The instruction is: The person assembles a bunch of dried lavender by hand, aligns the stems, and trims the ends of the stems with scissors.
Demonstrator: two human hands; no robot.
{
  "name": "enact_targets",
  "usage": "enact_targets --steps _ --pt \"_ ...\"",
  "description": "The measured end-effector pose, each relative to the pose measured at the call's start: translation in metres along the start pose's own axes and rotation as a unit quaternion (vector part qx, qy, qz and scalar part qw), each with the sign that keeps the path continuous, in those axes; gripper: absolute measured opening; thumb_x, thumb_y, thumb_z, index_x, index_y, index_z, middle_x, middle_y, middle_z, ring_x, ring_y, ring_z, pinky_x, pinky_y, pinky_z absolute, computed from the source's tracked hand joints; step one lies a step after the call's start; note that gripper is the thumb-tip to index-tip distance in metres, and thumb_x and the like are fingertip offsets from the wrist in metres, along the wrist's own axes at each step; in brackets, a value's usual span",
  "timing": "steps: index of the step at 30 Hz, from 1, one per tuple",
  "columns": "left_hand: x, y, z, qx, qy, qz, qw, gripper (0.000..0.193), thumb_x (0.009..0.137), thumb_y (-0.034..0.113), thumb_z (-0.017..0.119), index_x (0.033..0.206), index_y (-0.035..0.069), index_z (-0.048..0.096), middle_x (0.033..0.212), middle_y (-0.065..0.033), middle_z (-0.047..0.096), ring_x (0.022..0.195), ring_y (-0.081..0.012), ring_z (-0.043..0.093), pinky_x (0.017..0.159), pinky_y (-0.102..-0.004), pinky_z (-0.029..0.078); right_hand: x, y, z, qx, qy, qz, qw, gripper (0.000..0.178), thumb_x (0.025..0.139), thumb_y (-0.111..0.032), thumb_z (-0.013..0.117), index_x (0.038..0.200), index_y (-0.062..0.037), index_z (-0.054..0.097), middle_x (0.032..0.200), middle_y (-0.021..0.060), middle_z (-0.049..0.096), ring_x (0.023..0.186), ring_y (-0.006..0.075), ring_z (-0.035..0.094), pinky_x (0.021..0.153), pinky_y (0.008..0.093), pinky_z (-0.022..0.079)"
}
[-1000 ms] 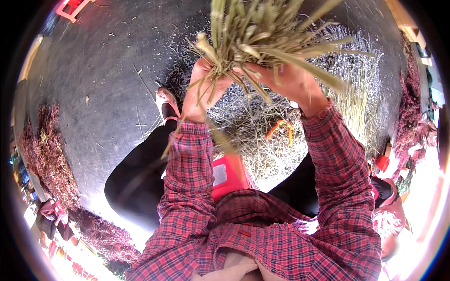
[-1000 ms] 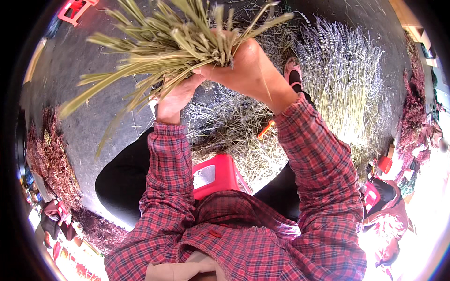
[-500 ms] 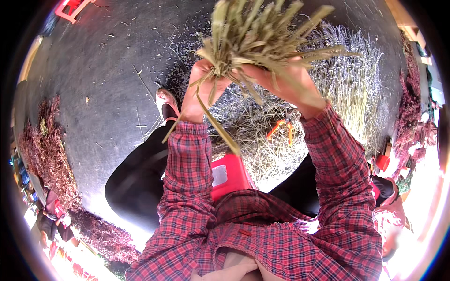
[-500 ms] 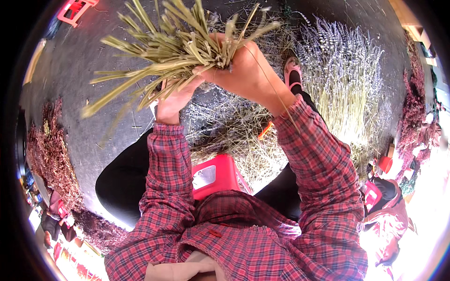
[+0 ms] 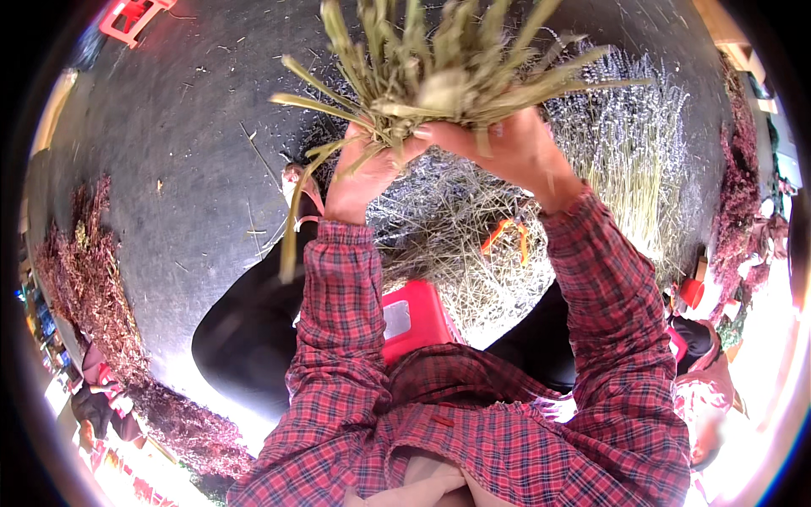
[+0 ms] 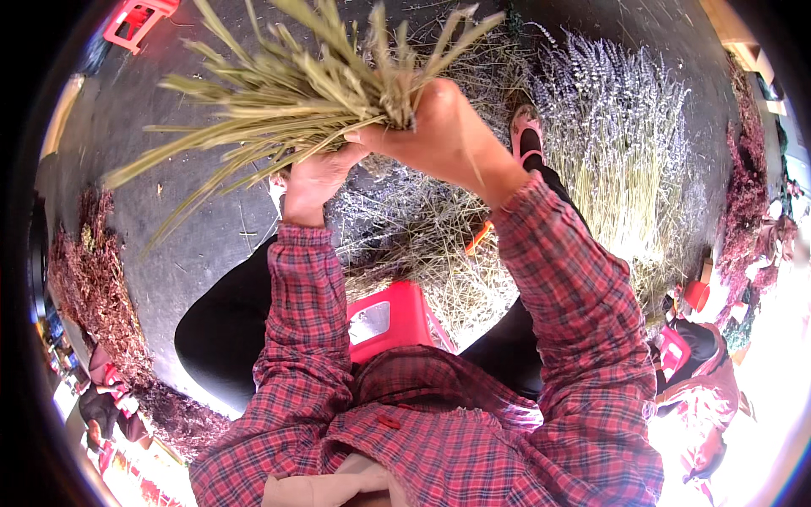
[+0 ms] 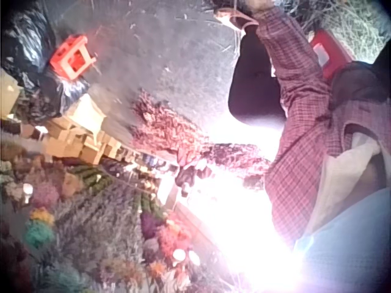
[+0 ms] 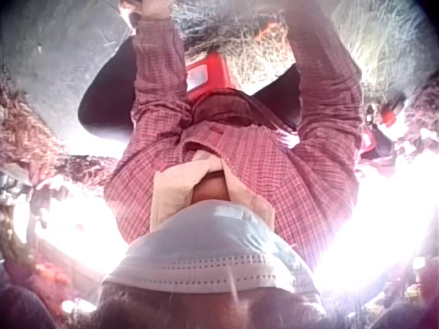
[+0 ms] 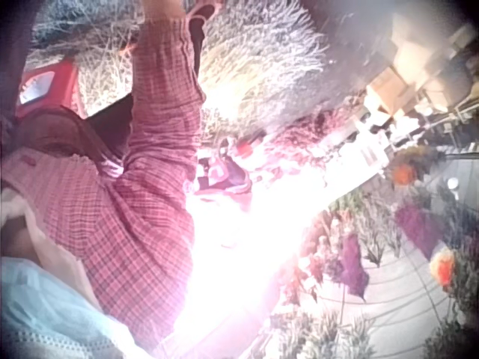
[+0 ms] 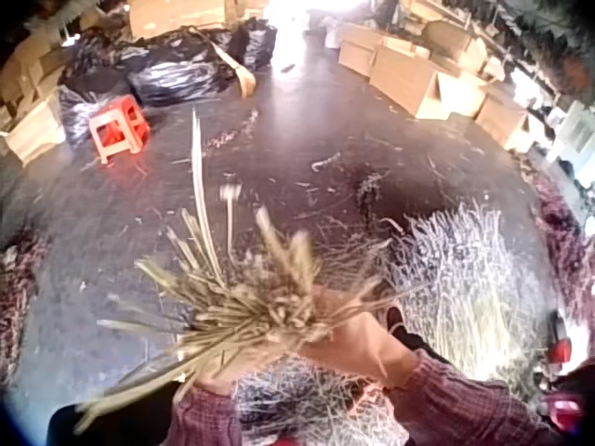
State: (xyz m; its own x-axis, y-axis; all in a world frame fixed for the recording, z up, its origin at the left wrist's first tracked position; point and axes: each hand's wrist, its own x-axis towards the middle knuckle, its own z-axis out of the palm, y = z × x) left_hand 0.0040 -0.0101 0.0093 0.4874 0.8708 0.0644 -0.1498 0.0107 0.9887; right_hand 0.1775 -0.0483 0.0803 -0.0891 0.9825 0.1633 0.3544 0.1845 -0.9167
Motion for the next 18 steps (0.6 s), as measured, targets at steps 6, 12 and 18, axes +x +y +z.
enact_targets --steps 6,12,18 --pt "-0.002 0.018 0.003 -0.162 -0.040 -0.079 0.983 0.038 0.076 0.007 0.076 0.109 -0.001 0.060 0.095 -0.0071 0.068 0.084 -0.0135 0.064 0.074 -0.0285 0.055 -0.007 -0.013 -0.014 0.096 -0.033 0.030 0.994 0.054 0.073 -0.011 0.078 0.122 -0.0027 0.056 0.099 0.0094 0.069 0.088 0.0145 0.065 0.078 0.0302 0.054" --pt "-0.006 -0.028 -0.007 0.260 -0.024 -0.180 0.948 0.046 0.080 0.017 0.074 0.120 0.004 0.054 0.113 -0.0100 0.064 0.097 -0.0188 0.065 0.083 -0.0322 0.054 -0.009 0.014 0.018 -0.018 -0.028 0.100 0.994 0.047 0.074 -0.017 0.077 0.116 -0.0025 0.058 0.092 0.0095 0.069 0.080 0.0201 0.067 0.079 0.0307 0.055" --pt "-0.001 0.018 0.001 -0.063 -0.059 0.036 0.996 0.039 0.081 0.012 0.073 0.116 0.003 0.056 0.101 -0.0075 0.066 0.091 -0.0142 0.062 0.078 -0.0299 0.053 0.000 -0.020 -0.011 -0.010 0.004 -0.025 1.000 0.047 0.074 -0.016 0.078 0.115 0.0001 0.060 0.093 0.0118 0.069 0.079 0.0173 0.066 0.072 0.0315 0.053"
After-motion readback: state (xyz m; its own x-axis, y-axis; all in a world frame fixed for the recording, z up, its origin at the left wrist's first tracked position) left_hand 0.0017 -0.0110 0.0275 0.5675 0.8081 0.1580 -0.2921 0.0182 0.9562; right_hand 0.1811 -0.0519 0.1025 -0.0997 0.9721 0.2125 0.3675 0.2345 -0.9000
